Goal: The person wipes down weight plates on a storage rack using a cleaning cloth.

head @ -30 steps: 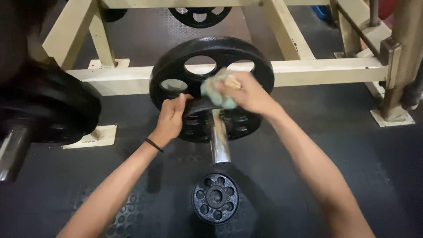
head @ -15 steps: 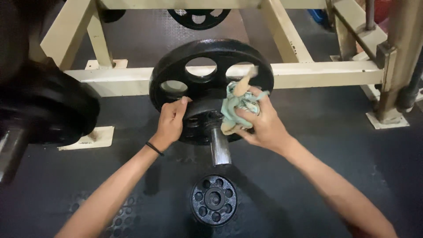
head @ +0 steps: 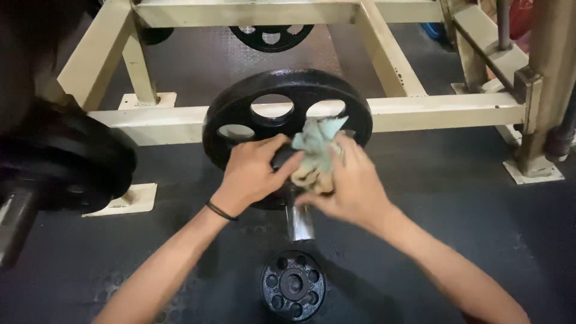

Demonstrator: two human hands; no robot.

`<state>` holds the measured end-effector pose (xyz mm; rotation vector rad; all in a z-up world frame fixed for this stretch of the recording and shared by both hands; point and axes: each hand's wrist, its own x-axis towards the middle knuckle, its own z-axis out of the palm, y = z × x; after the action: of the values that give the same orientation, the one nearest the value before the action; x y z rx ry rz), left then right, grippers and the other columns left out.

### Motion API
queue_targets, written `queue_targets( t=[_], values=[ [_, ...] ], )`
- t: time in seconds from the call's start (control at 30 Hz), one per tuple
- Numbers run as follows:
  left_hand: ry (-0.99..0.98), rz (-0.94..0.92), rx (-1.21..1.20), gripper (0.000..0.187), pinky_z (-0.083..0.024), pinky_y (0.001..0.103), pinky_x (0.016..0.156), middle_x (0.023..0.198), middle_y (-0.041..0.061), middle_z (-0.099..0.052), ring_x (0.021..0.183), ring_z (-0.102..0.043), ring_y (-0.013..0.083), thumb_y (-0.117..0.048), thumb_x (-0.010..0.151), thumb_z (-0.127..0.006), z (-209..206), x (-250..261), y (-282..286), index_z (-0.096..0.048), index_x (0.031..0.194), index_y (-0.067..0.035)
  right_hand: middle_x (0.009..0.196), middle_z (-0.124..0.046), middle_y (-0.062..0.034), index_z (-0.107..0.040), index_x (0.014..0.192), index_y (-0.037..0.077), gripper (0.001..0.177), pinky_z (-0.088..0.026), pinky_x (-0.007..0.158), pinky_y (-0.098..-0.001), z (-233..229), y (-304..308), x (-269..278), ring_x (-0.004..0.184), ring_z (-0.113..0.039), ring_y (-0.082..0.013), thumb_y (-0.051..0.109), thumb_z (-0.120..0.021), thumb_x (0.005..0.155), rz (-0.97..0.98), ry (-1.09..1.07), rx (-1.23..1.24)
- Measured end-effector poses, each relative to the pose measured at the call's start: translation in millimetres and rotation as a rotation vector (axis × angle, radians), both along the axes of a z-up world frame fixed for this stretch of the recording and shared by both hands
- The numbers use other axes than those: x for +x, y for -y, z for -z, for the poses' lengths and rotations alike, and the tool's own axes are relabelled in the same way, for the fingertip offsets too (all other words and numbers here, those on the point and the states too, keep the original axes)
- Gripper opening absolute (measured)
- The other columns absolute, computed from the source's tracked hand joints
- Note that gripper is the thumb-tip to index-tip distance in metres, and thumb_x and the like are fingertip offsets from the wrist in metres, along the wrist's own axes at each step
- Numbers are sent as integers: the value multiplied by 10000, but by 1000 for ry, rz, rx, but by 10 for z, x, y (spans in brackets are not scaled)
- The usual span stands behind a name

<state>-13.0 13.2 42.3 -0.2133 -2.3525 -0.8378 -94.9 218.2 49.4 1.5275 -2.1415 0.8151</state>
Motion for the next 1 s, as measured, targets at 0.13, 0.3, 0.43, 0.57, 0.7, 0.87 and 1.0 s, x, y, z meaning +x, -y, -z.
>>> queue_targets(
  t=[0.13, 0.3, 0.43, 0.57, 0.7, 0.87, 1.0],
  values=[
    [51, -75, 11, 268, -531, 460, 608, 727, 187, -685, 656, -694, 371, -321, 972, -666, 169, -8, 141, -742, 998, -66, 1440, -400, -377, -554, 1243, -9, 796, -411, 1068, -617, 103, -98, 48, 1332, -429, -591, 391, -907, 652, -114, -171, 7],
    [-15, -96, 88, 219, -501, 442, 576, 728, 199, -675, 655, -684, 376, -237, 960, -684, 337, 32, 211, -729, 979, -24, 1408, -480, -294, -555, 1246, 50, 688, -463, 1054, -591, 355, -47, -160, 1291, -513, -541, 132, -876, 643, -126, -217, -56],
    [46, -137, 197, 207, -477, 418, 517, 667, 209, -658, 568, -681, 349, -194, 938, -673, 393, 9, 205, -727, 998, -4, 1201, -564, -216, -521, 1335, -16, 736, -529, 855, -495, 248, 89, -266, 1024, -631, -449, 117, -884, 709, -110, 36, -53],
    [-52, -88, 112, 187, -474, 418, 567, 709, 216, -636, 653, -668, 362, -167, 999, -652, 512, 18, 282, -689, 973, 15, 1033, -587, -179, -563, 1305, 8, 732, -536, 754, -456, -117, 233, -182, 909, -662, -391, 179, -915, 687, -97, 36, 11],
    [-20, -80, 186, 218, -421, 406, 500, 671, 209, -610, 543, -621, 328, -175, 1014, -620, 498, 29, 251, -673, 986, 35, 844, -678, -124, -642, 1000, 33, 486, -546, 705, -396, -211, 281, -333, 819, -705, -346, 232, -914, 649, -144, 249, 148],
    [15, -116, 186, 248, -378, 404, 476, 609, 210, -570, 481, -572, 318, -198, 1028, -602, 479, 56, 237, -675, 977, 33, 759, -735, -89, -681, 916, 35, 382, -565, 689, -331, -313, 273, -471, 692, -727, -224, 286, -902, 731, -257, 514, 185],
    [35, -124, 232, 257, -380, 393, 475, 598, 201, -556, 461, -566, 289, -210, 1027, -594, 502, 66, 236, -666, 964, 29, 840, -760, -74, -694, 999, 41, 382, -576, 739, -321, -301, 293, -535, 767, -735, -147, 281, -875, 763, -358, 511, 209]
  ],
)
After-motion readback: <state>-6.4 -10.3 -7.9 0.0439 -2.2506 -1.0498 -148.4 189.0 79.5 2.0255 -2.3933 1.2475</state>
